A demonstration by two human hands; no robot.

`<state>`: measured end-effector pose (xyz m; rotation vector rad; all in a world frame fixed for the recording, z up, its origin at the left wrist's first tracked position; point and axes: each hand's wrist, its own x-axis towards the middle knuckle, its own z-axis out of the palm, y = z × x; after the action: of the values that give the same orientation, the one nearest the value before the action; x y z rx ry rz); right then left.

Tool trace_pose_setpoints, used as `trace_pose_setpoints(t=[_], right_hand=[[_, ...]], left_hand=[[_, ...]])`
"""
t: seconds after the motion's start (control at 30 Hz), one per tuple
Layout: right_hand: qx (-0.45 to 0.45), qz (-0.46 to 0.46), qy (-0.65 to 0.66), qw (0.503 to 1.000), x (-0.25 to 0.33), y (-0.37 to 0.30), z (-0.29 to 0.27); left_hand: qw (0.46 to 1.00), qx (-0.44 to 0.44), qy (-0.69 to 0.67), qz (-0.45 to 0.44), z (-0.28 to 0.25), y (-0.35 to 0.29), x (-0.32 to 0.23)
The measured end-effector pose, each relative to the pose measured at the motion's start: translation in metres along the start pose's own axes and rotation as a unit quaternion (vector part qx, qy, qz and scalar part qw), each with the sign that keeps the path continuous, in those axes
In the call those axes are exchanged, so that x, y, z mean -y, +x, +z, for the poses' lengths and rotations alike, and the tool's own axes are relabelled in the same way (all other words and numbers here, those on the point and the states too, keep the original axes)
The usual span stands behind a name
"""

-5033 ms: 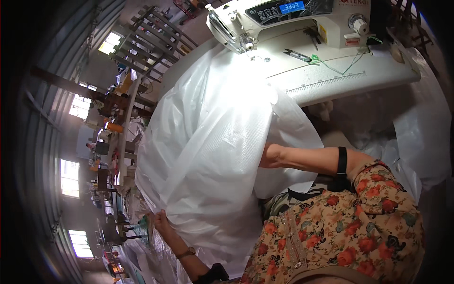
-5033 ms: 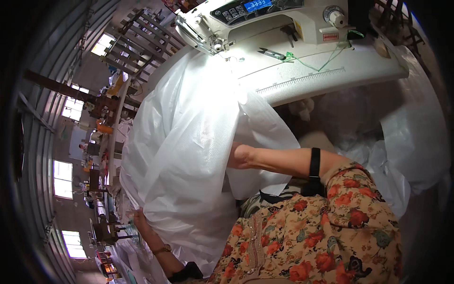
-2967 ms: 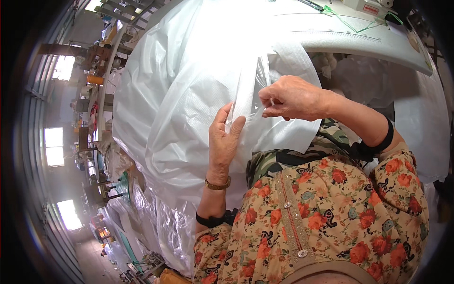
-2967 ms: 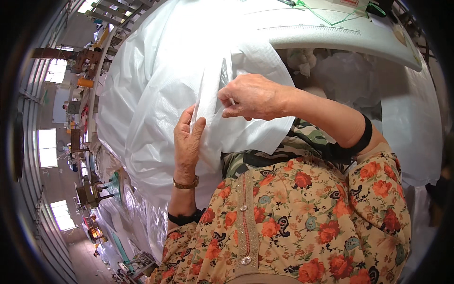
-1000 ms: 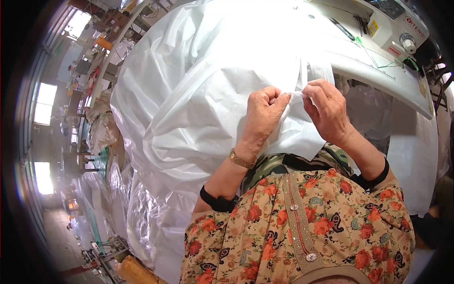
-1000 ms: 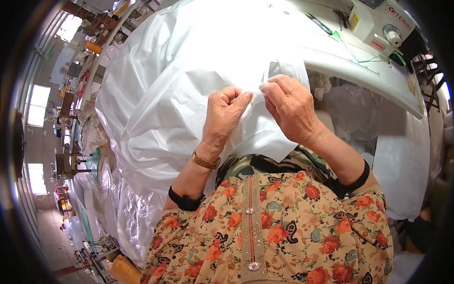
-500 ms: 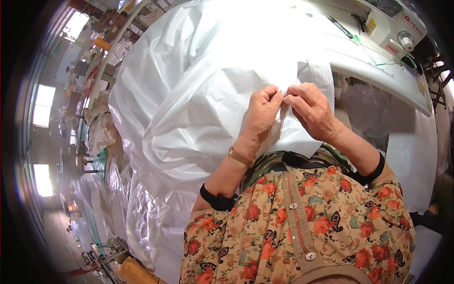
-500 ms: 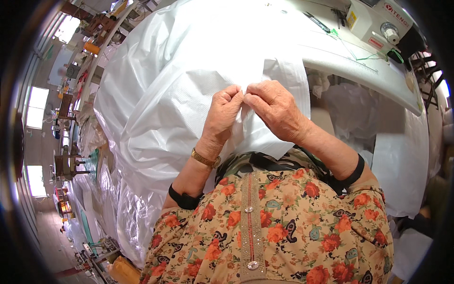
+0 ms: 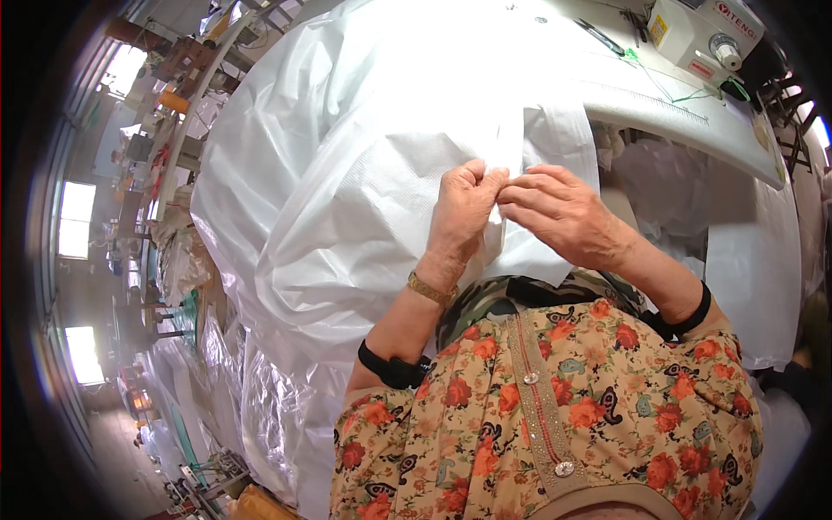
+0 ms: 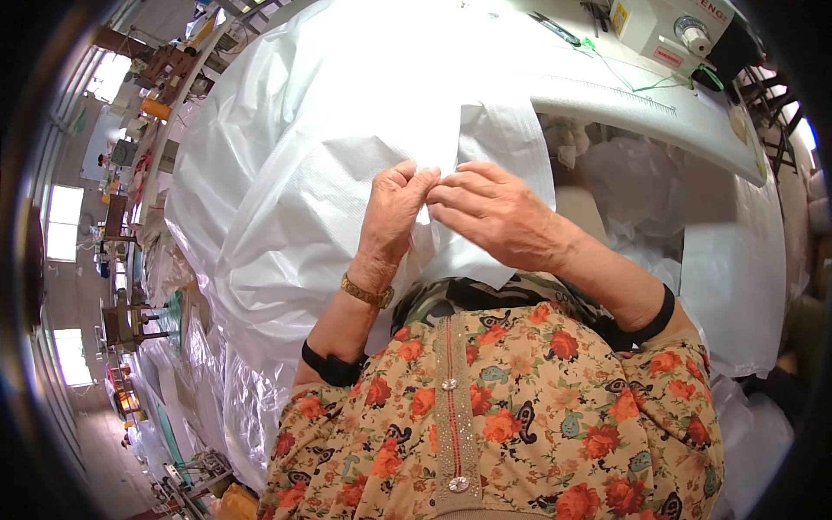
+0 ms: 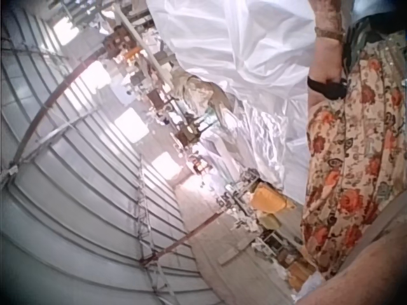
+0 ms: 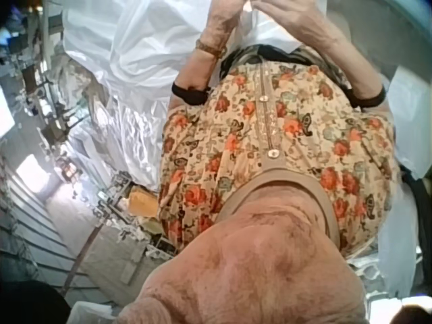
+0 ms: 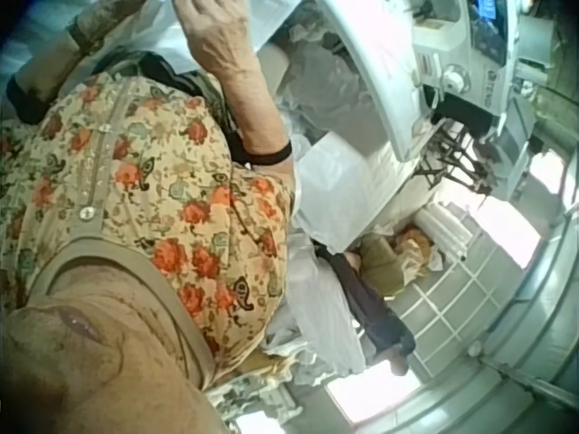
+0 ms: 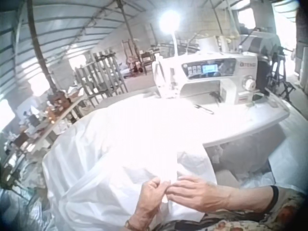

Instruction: Sewing or joining large white plastic sheets using an industrial sewing machine.

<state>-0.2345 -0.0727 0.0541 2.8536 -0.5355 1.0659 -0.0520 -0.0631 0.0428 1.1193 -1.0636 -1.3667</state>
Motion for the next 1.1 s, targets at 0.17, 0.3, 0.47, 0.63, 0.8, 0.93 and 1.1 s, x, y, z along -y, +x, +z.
trace_pose_setpoints(t=[0.17,0.3,0.47,0.63,0.8,0.93,1.1], right_hand=[[-0.232,0.33,-0.061,0.913,-0.017,-0.042,0.006],[-0.21,0.511,0.078,0.83,-0.032,-0.106,0.044],[-0.025,0.479,0.324,0.815,0.011,-0.06,0.007],[0.013,0.346,0.371,0.862,0.037,-0.002,-0.023],[0.077,0.265,0.342,0.898,0.044,0.004,-0.017],[0.093,0.224,0.329,0.913,0.057,0.001,-0.01],[0.167,0.218,0.314,0.909,0.068,0.004,-0.003]], left_hand=[[0.991,-0.024,0.124,0.037,-0.003,-0.008,-0.01],[0.962,-0.062,0.238,0.118,0.002,-0.009,-0.017],[0.93,-0.084,0.318,0.163,0.008,-0.014,-0.022],[0.87,-0.034,0.425,0.248,0.019,-0.016,-0.033],[0.939,0.031,0.302,0.161,0.005,-0.027,-0.023],[0.953,0.031,0.291,0.083,-0.003,-0.044,-0.017],[0.979,0.012,0.185,0.089,-0.006,-0.056,-0.007]])
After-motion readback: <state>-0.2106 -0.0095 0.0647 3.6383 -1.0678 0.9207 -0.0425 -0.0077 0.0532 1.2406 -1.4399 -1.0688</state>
